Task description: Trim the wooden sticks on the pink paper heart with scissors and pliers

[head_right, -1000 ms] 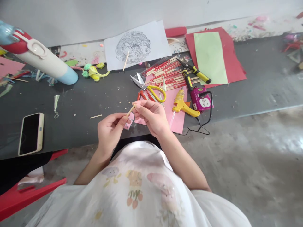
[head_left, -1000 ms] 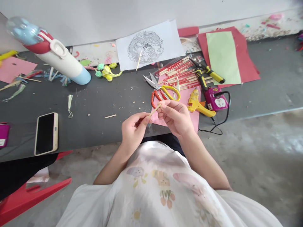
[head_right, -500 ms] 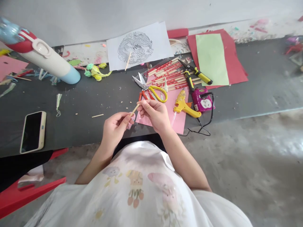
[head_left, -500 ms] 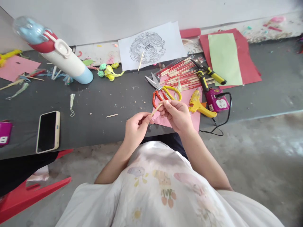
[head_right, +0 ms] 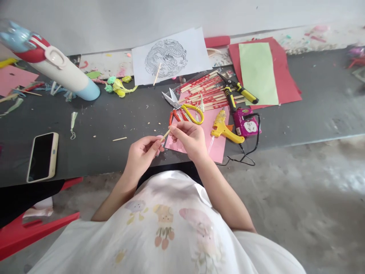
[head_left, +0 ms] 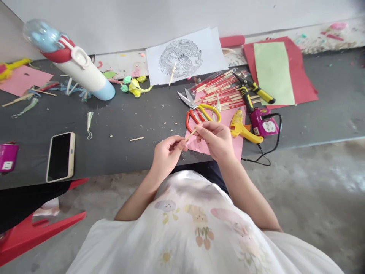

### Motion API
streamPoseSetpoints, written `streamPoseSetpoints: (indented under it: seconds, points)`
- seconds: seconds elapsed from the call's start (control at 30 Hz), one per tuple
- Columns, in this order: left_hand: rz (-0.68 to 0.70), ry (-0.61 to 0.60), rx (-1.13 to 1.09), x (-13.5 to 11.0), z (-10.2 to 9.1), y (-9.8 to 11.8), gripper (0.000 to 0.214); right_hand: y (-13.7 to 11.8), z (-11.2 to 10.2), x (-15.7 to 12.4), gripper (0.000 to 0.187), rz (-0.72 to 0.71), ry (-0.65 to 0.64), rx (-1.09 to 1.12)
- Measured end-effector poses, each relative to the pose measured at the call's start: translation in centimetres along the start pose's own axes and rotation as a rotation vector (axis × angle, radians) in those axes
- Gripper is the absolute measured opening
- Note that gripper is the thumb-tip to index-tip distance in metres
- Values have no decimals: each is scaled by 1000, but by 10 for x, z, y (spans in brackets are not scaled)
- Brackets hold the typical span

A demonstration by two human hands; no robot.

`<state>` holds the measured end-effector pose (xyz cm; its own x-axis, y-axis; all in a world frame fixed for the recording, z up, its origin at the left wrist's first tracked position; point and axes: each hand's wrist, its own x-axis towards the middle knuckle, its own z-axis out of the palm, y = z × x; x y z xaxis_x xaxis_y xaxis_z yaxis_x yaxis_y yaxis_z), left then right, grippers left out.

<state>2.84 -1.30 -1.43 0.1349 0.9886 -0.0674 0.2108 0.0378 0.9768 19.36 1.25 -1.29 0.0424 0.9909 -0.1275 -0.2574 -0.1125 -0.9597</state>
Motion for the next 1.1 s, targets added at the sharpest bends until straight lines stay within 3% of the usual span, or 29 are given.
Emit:
streamPoseSetpoints:
  seconds: [0.3,0.57,0.83,1.1]
  points:
    - [9,-17,52,0,-3,-7,23,0,0,-2,15,88,-27,19]
    - [18,-114,205,-2,-12,-13,22,3,-6,-4,15,117,-123,-100]
    - [16,-60,266,-3,-19,-16,20,7,-9,-4,24,91,-37,-225]
    - [-16,-60,237,-4,-26,-21,22,8,-28,0,23,-7,85,-522]
